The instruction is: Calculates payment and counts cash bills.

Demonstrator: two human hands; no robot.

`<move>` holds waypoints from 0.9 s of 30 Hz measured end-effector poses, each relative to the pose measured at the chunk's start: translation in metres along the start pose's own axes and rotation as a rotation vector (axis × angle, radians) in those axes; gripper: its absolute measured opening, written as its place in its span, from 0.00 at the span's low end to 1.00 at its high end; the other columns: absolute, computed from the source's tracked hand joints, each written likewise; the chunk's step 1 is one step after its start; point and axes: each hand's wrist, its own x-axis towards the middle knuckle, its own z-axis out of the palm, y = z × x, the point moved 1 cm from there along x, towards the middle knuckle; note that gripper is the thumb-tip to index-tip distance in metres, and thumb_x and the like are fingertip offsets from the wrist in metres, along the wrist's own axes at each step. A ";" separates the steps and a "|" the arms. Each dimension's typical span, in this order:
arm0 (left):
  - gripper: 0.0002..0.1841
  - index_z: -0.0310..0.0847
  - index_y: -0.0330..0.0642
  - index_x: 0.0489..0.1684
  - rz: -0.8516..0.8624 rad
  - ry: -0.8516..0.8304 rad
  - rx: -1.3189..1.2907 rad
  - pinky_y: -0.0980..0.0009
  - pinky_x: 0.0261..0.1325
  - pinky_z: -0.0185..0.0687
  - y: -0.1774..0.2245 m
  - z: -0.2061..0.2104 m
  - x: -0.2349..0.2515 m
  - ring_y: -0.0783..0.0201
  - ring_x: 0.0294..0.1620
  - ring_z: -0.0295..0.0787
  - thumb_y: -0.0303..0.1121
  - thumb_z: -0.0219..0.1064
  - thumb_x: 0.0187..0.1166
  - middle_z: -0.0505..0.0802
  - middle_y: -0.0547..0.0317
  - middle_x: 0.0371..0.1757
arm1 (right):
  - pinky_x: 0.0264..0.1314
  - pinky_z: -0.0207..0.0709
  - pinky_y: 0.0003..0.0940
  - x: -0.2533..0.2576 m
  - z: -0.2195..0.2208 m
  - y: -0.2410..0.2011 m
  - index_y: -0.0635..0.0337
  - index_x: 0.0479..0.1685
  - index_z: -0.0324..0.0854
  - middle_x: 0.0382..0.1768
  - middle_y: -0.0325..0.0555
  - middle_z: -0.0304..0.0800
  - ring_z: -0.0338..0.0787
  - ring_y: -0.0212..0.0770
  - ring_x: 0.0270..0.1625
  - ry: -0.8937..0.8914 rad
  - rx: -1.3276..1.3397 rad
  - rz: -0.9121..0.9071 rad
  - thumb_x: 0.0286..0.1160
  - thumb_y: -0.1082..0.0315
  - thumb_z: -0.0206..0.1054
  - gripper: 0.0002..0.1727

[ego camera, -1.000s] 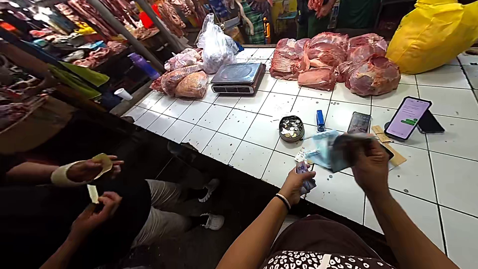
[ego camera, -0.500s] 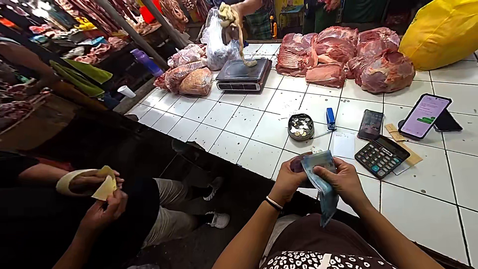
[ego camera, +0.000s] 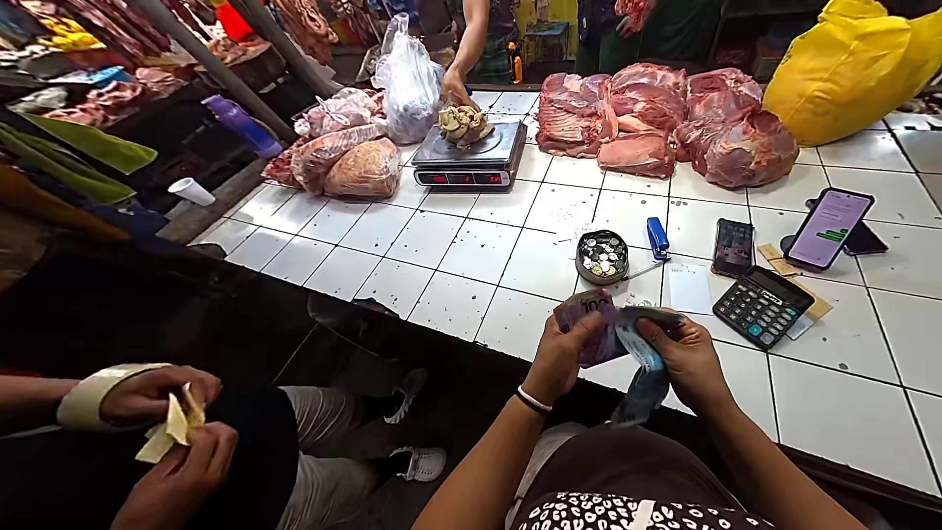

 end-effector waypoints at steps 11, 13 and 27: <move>0.19 0.81 0.30 0.59 0.050 0.000 0.148 0.68 0.50 0.94 0.020 -0.025 0.019 0.67 0.43 0.96 0.11 0.68 0.69 0.97 0.58 0.44 | 0.60 0.89 0.24 -0.010 0.012 -0.028 0.64 0.60 0.87 0.51 0.34 0.98 0.95 0.26 0.51 -0.151 -0.072 -0.058 0.72 0.78 0.70 0.16; 0.19 0.84 0.32 0.56 0.046 -0.105 0.157 0.72 0.48 0.93 0.017 -0.015 0.016 0.72 0.41 0.95 0.10 0.66 0.67 0.98 0.63 0.43 | 0.60 0.89 0.23 -0.008 0.019 -0.021 0.68 0.55 0.89 0.49 0.37 0.98 0.95 0.25 0.51 -0.105 -0.179 -0.093 0.72 0.78 0.71 0.14; 0.13 0.81 0.35 0.59 -0.061 -0.201 0.047 0.71 0.47 0.92 -0.008 0.024 0.018 0.70 0.40 0.94 0.17 0.59 0.80 0.96 0.62 0.42 | 0.59 0.87 0.21 -0.026 -0.020 -0.012 0.64 0.47 0.89 0.47 0.34 0.93 0.91 0.23 0.50 0.084 -0.180 -0.212 0.71 0.78 0.72 0.08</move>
